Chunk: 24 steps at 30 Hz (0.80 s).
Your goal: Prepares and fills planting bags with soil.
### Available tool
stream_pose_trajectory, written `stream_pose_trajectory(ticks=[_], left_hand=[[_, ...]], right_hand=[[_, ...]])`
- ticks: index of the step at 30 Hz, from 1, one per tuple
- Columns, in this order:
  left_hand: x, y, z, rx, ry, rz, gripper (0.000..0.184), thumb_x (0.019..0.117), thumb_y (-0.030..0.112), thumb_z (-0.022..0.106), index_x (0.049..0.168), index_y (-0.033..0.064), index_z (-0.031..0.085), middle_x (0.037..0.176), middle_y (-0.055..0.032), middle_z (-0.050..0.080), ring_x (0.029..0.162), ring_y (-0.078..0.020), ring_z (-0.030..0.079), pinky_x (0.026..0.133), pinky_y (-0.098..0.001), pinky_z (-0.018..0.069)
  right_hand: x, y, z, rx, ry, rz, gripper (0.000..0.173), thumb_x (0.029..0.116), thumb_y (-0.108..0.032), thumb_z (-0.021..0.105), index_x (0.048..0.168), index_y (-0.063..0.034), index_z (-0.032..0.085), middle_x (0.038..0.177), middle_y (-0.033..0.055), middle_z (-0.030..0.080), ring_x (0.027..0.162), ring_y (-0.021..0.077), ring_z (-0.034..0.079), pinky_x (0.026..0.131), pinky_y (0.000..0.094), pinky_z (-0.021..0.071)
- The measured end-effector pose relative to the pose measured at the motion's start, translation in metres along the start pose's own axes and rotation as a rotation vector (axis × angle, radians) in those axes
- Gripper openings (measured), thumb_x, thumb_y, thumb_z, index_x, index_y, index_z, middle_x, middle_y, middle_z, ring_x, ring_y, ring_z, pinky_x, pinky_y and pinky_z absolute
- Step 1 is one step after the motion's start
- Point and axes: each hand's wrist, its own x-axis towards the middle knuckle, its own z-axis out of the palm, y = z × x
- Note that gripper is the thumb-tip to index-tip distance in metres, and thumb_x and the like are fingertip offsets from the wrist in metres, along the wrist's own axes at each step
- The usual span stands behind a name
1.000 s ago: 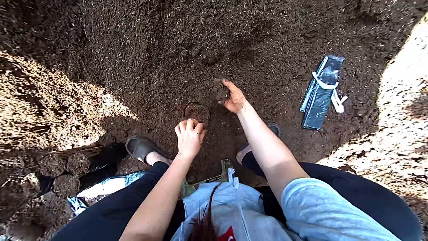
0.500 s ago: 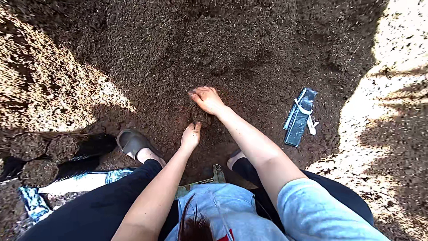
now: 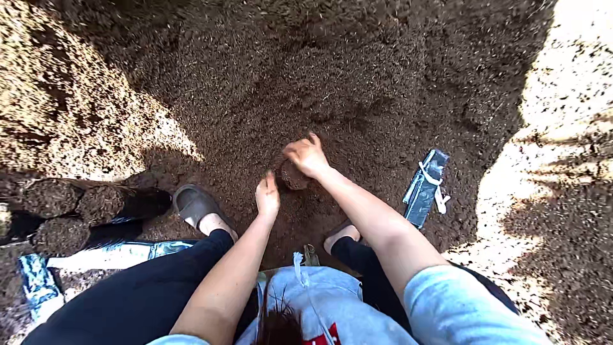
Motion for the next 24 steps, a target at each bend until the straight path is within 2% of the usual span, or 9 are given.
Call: stream_pose_trajectory(ticks=[1,2,3,5,9,14,17,20,24], left_hand=[[0.011,-0.001,-0.003,-0.123,0.012,-0.115,0.073,0.1125,0.050,0.014,0.125,-0.0055,0.060,0.107,-0.0233,0.063,0.099,-0.0338,0.061,0.090,-0.0527,0.0489],[0.019,0.001,-0.007,-0.237,-0.034,-0.268,0.081,0.1085,0.062,0.010,0.141,-0.0003,0.051,0.128,-0.0263,0.061,0.115,-0.0390,0.060,0.096,-0.0585,0.0484],[0.024,0.001,-0.008,-0.331,-0.098,-0.402,0.084,0.1043,0.070,0.011,0.155,0.0085,0.037,0.148,-0.0264,0.050,0.132,-0.0439,0.053,0.102,-0.0658,0.0460],[0.026,0.007,0.001,-0.472,-0.197,-0.557,0.087,0.1006,0.077,0.023,0.165,0.0184,0.017,0.162,-0.0275,0.032,0.143,-0.0500,0.041,0.104,-0.0735,0.0426],[0.031,0.016,0.023,-0.728,-0.366,-0.576,0.076,0.1047,0.069,0.027,0.164,0.0218,0.018,0.158,-0.0260,0.039,0.140,-0.0457,0.046,0.104,-0.0697,0.0451],[0.025,0.029,-0.011,-0.770,-0.418,-0.510,0.070,0.1075,0.065,0.022,0.165,0.0259,0.013,0.158,-0.0265,0.038,0.138,-0.0452,0.048,0.103,-0.0652,0.0475],[0.013,0.057,-0.060,-0.733,-0.391,-0.421,0.070,0.1075,0.065,0.021,0.164,0.0238,0.017,0.158,-0.0237,0.039,0.138,-0.0432,0.048,0.102,-0.0659,0.0473],[-0.008,0.087,-0.131,-0.678,-0.321,-0.395,0.070,0.1064,0.066,0.020,0.159,0.0211,0.030,0.153,-0.0216,0.045,0.137,-0.0397,0.050,0.101,-0.0643,0.0486],[-0.044,0.091,-0.227,-0.696,-0.236,-0.391,0.076,0.1024,0.073,0.019,0.151,0.0201,0.042,0.144,-0.0187,0.054,0.130,-0.0357,0.057,0.100,-0.0596,0.0525]], right_hand=[[-0.007,0.007,-0.003,0.181,0.011,0.149,0.052,0.1115,-0.035,0.027,0.140,-0.0104,0.063,0.140,0.0124,0.064,0.138,0.0296,0.053,0.125,0.0562,0.0224],[-0.018,0.016,-0.001,0.397,0.027,0.300,0.061,0.1115,-0.042,0.015,0.147,-0.0121,0.055,0.147,0.0118,0.059,0.141,0.0276,0.050,0.123,0.0537,0.0301],[-0.033,0.021,0.006,0.643,0.027,0.445,0.068,0.1104,-0.050,0.010,0.153,-0.0138,0.048,0.153,0.0110,0.052,0.144,0.0260,0.046,0.121,0.0519,0.0334],[-0.061,0.025,0.030,1.035,0.001,0.670,0.075,0.1052,-0.066,0.013,0.158,-0.0198,0.040,0.156,0.0071,0.049,0.141,0.0237,0.049,0.113,0.0512,0.0429],[-0.063,-0.006,0.061,1.410,0.123,0.869,0.075,0.1062,-0.065,0.015,0.153,-0.0116,0.039,0.134,0.0206,0.061,0.112,0.0350,0.066,0.086,0.0550,0.0593],[-0.049,-0.057,0.028,1.350,0.142,0.812,0.071,0.1083,-0.060,0.014,0.152,-0.0092,0.039,0.136,0.0197,0.059,0.114,0.0320,0.065,0.089,0.0536,0.0579],[-0.029,-0.098,0.005,1.350,0.114,0.712,0.072,0.1080,-0.061,0.015,0.153,-0.0104,0.039,0.141,0.0181,0.057,0.123,0.0327,0.062,0.094,0.0575,0.0558],[-0.010,-0.155,-0.012,1.397,0.047,0.620,0.069,0.1077,-0.062,0.018,0.151,-0.0133,0.042,0.139,0.0133,0.059,0.122,0.0285,0.063,0.096,0.0545,0.0559],[0.007,-0.245,-0.022,1.441,-0.184,0.588,0.072,0.1060,-0.066,0.018,0.151,-0.0160,0.043,0.138,0.0142,0.061,0.120,0.0312,0.063,0.093,0.0555,0.0565]])
